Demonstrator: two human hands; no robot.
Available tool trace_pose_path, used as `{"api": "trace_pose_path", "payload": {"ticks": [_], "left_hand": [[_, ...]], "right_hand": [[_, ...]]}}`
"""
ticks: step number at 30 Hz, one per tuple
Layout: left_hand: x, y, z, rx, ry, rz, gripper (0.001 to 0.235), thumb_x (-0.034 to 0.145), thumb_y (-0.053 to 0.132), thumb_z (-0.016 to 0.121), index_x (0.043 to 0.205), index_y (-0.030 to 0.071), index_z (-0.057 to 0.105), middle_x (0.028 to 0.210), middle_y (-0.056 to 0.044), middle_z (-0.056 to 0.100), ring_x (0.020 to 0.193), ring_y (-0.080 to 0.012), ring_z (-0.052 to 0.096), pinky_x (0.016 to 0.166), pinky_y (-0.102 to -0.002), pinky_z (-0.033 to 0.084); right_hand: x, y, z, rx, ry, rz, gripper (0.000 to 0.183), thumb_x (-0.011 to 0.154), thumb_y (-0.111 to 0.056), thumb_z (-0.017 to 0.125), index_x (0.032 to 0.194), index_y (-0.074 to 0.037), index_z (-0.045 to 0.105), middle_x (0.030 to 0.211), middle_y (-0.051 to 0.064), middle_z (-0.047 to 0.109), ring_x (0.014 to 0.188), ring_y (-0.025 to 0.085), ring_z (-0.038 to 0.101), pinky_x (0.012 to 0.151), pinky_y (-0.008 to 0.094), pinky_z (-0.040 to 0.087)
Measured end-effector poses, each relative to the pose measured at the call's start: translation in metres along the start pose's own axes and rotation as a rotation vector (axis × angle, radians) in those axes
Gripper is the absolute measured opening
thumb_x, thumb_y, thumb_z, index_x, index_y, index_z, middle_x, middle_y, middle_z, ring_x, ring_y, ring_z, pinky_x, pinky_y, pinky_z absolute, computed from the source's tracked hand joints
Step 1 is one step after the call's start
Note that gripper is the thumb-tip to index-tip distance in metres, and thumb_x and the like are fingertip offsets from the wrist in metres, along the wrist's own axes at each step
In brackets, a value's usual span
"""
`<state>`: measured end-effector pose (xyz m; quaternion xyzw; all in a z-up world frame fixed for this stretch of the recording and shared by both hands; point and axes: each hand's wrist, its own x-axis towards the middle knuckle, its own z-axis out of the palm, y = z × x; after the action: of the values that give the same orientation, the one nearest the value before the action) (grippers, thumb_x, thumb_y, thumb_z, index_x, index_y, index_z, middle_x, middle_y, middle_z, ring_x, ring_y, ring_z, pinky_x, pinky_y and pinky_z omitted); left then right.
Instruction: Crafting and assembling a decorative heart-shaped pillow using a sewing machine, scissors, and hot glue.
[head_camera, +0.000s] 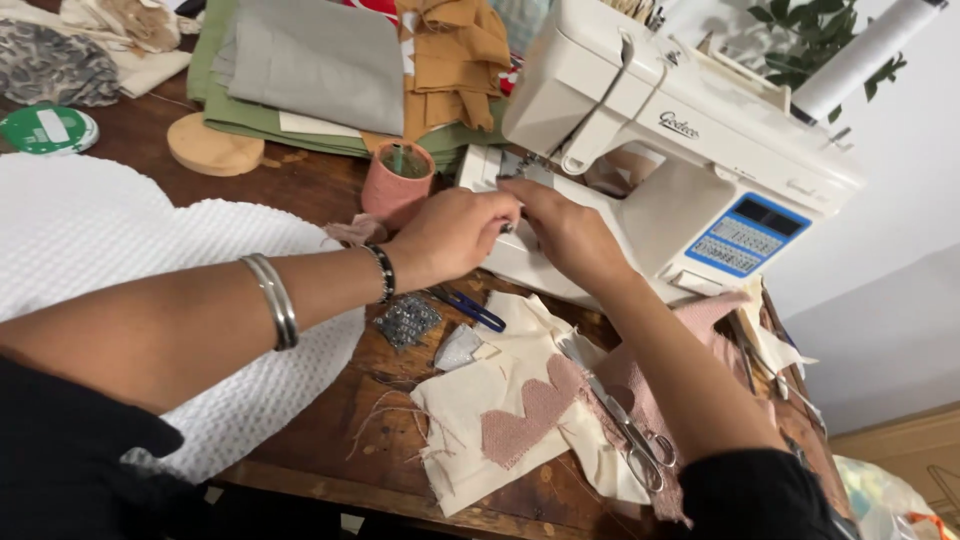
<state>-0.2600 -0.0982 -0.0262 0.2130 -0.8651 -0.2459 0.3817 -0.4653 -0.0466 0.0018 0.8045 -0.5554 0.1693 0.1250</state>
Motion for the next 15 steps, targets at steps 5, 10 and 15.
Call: {"api": "trace_pose_path", "payload": {"ticks": [5, 10, 15], "left_hand": [[0.007, -0.012, 0.011, -0.065, 0.040, 0.001, 0.015, 0.098, 0.011, 0.057, 0.100, 0.015, 0.070, 0.062, -0.001, 0.071, 0.071, -0.0276, 0.075, 0.070, -0.039, 0.060], [0.005, -0.010, 0.008, -0.112, 0.011, -0.028, 0.014, 0.097, 0.012, 0.057, 0.101, 0.016, 0.070, 0.063, -0.003, 0.071, 0.074, -0.0290, 0.075, 0.072, -0.042, 0.061], [0.013, -0.012, 0.014, -0.174, -0.005, -0.097, 0.020, 0.101, 0.011, 0.051, 0.100, 0.016, 0.071, 0.065, -0.002, 0.070, 0.065, -0.0225, 0.071, 0.070, -0.033, 0.059]], "right_hand": [[0.009, 0.039, 0.022, 0.063, 0.087, -0.149, 0.026, 0.095, -0.011, 0.066, 0.113, -0.028, 0.074, 0.101, -0.007, 0.076, 0.099, 0.023, 0.073, 0.079, 0.035, 0.059], [-0.007, 0.055, 0.016, -0.088, 0.151, -0.160, 0.026, 0.096, -0.014, 0.068, 0.117, -0.028, 0.073, 0.084, -0.008, 0.069, 0.085, 0.020, 0.070, 0.074, 0.035, 0.059], [-0.025, 0.058, 0.014, -0.212, 0.172, -0.155, 0.017, 0.101, -0.014, 0.064, 0.111, -0.026, 0.071, 0.065, -0.013, 0.059, 0.070, 0.016, 0.066, 0.065, 0.033, 0.058]]}}
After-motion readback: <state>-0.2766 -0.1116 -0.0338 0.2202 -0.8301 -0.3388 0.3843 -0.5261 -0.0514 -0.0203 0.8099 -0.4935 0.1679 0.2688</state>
